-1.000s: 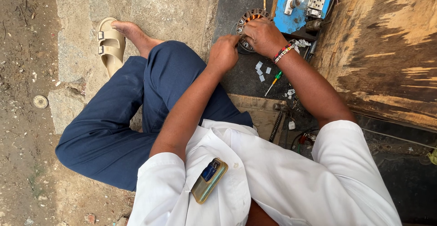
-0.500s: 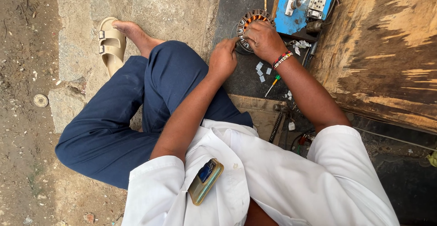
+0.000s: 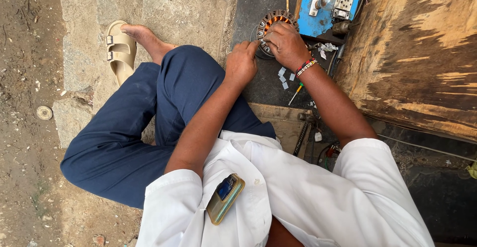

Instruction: The person sits on the ground preparing an electric motor armature, pressing small white slot insulators into the slots around the copper windings by hand. They place the armature on the floor, work around it, and use a screwdriver to help seat the insulators.

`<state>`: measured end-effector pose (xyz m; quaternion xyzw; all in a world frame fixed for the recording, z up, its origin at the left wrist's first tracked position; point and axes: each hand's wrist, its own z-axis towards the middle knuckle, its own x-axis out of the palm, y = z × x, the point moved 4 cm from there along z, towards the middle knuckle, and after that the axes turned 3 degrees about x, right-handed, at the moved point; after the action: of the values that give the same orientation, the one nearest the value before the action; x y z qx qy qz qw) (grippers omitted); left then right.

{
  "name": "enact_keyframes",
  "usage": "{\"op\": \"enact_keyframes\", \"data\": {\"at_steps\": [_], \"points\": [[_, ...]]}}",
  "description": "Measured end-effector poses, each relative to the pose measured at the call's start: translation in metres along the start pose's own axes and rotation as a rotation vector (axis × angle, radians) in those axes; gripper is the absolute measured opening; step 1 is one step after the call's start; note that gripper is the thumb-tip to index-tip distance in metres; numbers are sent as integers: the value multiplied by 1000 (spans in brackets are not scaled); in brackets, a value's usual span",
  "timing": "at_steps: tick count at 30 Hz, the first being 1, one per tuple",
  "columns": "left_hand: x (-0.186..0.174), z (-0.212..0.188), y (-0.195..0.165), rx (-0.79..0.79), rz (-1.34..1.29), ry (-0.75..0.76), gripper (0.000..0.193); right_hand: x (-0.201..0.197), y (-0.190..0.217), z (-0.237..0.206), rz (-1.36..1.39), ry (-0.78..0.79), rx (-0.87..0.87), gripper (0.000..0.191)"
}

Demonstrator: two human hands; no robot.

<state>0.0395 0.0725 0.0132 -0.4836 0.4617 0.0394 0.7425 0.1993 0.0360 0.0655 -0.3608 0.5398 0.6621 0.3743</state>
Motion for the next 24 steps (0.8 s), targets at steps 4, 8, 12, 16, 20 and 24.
{"op": "enact_keyframes", "data": {"at_steps": [4,8,12,16,20,24], "points": [[-2,-1,1,28,12,-28,46,-6,-5,-13,116,-113,97,14],[-3,-7,5,1,-59,-70,41,-22,-29,-70,208,-420,332,12],[0,-11,9,-147,-240,-172,32,-9,-44,-154,283,-477,712,7],[6,-20,18,-319,-435,-138,35,22,-41,-204,183,-254,1019,23],[2,-23,22,-307,-457,-90,34,39,-33,-201,65,-143,1199,46],[-2,-24,19,-261,-400,-48,31,40,-32,-183,71,-193,1275,51]]}}
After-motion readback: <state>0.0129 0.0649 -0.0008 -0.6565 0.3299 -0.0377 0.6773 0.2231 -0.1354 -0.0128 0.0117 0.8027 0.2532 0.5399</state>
